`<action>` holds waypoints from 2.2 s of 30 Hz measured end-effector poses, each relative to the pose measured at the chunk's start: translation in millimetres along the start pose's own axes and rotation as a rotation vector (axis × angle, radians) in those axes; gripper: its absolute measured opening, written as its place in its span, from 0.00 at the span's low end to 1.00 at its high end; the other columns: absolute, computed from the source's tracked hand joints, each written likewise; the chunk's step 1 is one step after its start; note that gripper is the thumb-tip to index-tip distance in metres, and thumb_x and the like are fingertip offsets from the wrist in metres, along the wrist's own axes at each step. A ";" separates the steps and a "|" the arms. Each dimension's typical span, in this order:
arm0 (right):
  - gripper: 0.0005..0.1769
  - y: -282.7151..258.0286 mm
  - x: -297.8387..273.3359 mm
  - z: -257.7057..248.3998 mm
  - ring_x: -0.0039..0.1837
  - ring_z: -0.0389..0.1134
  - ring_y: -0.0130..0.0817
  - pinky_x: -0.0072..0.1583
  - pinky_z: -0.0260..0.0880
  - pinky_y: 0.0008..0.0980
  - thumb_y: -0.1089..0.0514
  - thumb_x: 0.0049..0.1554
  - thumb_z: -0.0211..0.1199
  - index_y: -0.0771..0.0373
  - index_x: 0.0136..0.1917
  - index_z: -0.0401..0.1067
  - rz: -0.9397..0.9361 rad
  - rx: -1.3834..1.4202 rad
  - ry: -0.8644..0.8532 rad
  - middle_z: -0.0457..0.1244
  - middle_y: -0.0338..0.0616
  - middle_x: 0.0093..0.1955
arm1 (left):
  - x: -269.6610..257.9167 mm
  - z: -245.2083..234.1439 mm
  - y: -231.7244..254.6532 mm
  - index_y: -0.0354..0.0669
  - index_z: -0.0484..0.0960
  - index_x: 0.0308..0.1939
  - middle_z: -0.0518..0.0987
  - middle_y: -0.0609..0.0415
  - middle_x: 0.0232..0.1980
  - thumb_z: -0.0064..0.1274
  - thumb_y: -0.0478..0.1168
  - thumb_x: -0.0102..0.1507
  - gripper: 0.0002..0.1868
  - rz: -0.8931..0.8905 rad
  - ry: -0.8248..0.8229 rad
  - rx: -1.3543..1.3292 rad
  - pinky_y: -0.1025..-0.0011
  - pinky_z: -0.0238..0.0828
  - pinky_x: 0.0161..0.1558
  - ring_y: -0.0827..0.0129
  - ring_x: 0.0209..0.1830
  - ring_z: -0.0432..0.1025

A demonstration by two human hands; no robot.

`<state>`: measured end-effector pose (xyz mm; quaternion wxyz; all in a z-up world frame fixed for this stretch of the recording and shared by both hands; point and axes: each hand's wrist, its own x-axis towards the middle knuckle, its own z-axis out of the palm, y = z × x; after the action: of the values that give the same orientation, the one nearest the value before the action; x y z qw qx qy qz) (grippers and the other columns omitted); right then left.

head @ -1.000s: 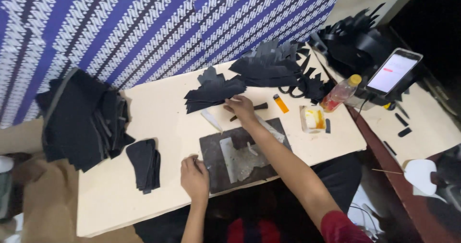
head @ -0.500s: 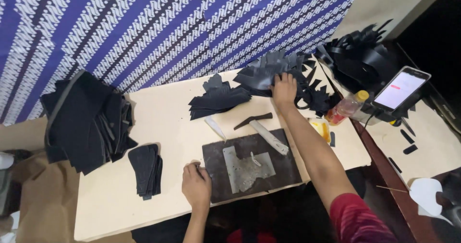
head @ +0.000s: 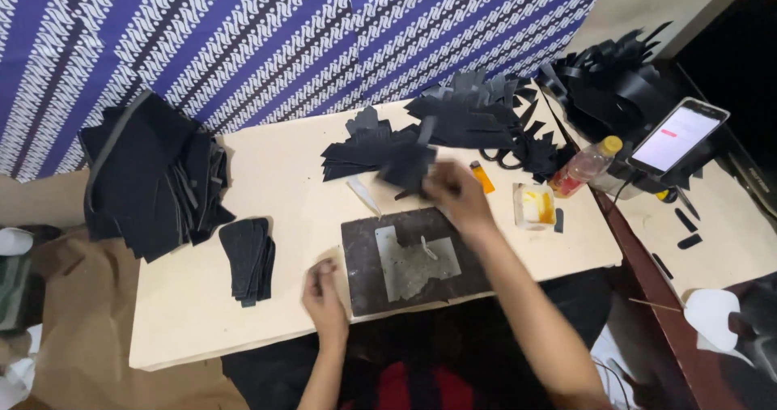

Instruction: Applying glue to small leather cutouts and assembling them.

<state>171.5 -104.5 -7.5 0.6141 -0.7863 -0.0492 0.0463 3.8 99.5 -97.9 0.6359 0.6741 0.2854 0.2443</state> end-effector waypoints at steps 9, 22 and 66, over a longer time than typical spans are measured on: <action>0.16 0.8 -129.7 6.5 0.51 0.71 0.38 0.59 0.68 0.41 0.57 0.48 0.77 0.60 0.50 0.81 0.150 0.089 -0.171 0.73 0.51 0.43 | -49.1 27.9 122.0 0.39 0.74 0.67 0.76 0.44 0.66 0.61 0.46 0.62 0.31 -0.654 -0.295 -0.365 0.59 0.67 0.62 0.55 0.66 0.71; 0.14 -42.9 -105.8 -19.8 0.41 0.70 0.32 0.51 0.70 0.35 0.62 0.48 0.75 0.62 0.50 0.82 -0.049 -0.105 -0.222 0.74 0.46 0.41 | -68.5 14.7 139.4 0.40 0.77 0.58 0.68 0.55 0.42 0.59 0.48 0.62 0.24 -0.767 -0.424 -0.548 0.73 0.55 0.31 0.68 0.37 0.65; 0.14 47.0 7.7 44.7 0.45 0.72 0.44 0.52 0.69 0.42 0.51 0.54 0.71 0.61 0.49 0.81 0.057 -0.464 -0.954 0.72 0.51 0.41 | -47.4 41.4 54.8 0.43 0.72 0.44 0.71 0.58 0.37 0.70 0.42 0.58 0.21 -0.792 -0.162 -0.506 0.74 0.68 0.35 0.70 0.35 0.71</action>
<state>174.2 -71.8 -64.0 0.3320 -0.7941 -0.3107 0.4033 2.5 35.2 -44.6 0.8446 0.3543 0.4014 -0.0081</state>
